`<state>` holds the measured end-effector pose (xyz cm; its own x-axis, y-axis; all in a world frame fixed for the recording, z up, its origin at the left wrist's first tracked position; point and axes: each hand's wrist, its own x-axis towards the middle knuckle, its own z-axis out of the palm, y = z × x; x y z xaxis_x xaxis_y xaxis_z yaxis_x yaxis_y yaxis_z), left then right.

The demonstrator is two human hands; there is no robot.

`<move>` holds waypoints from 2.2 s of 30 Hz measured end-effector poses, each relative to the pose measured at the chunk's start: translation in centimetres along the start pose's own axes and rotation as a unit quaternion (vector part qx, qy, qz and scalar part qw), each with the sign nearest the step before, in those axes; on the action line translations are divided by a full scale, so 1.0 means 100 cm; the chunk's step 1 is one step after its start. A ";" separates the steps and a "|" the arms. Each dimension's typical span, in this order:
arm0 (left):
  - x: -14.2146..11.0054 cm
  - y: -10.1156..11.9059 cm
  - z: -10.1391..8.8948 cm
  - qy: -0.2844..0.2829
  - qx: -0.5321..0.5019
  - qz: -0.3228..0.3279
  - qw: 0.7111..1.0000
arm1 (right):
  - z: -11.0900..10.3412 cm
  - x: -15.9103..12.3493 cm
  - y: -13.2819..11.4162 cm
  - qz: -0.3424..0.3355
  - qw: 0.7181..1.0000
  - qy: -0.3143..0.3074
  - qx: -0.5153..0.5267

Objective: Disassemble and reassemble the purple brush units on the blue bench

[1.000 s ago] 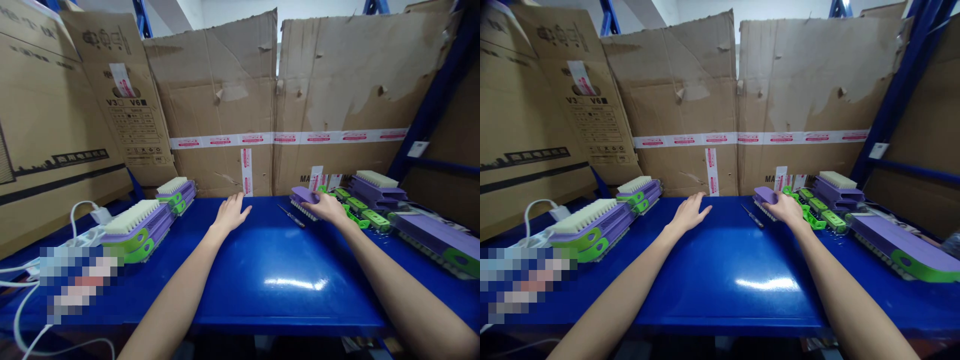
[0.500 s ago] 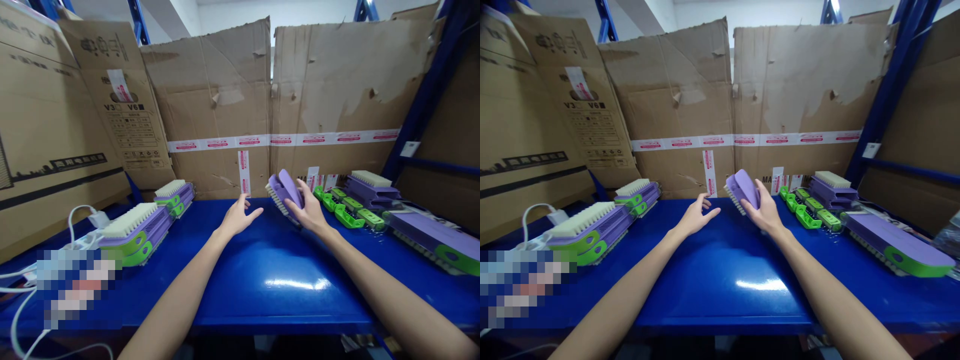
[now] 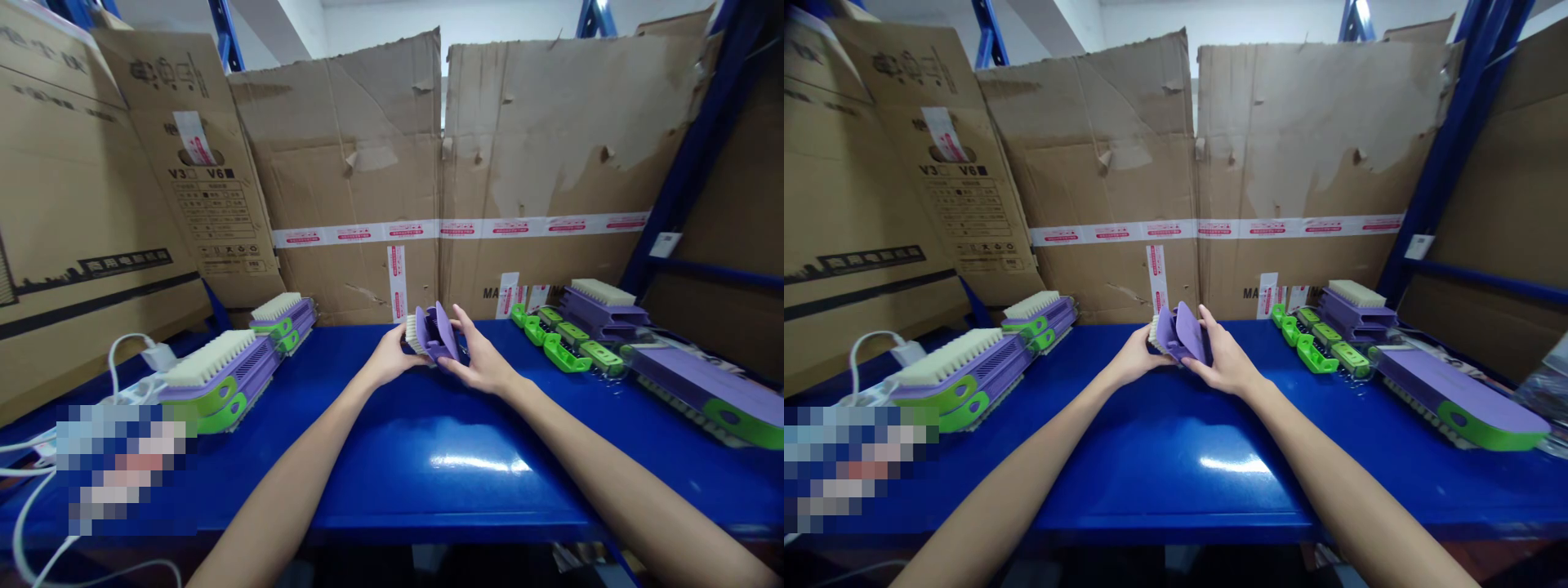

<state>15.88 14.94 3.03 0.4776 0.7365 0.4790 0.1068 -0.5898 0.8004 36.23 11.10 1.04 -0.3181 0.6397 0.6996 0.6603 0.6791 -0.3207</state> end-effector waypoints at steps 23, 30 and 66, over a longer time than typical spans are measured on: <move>-0.003 0.007 -0.005 0.036 0.211 0.059 0.975 | 0.005 0.003 0.006 0.038 0.997 0.026 0.054; -0.001 -0.001 -0.011 0.045 0.235 0.072 0.968 | 0.004 0.003 0.007 0.085 0.992 0.047 0.080; -0.001 -0.001 -0.018 -0.031 0.460 0.138 0.877 | 0.011 0.005 0.003 -0.061 0.993 -0.004 -0.099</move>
<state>14.23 15.48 3.58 0.6402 0.5205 0.5651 0.6235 -0.7817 0.0136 35.53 11.99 0.58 -0.4089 0.5599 0.7207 0.7371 0.6682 -0.1009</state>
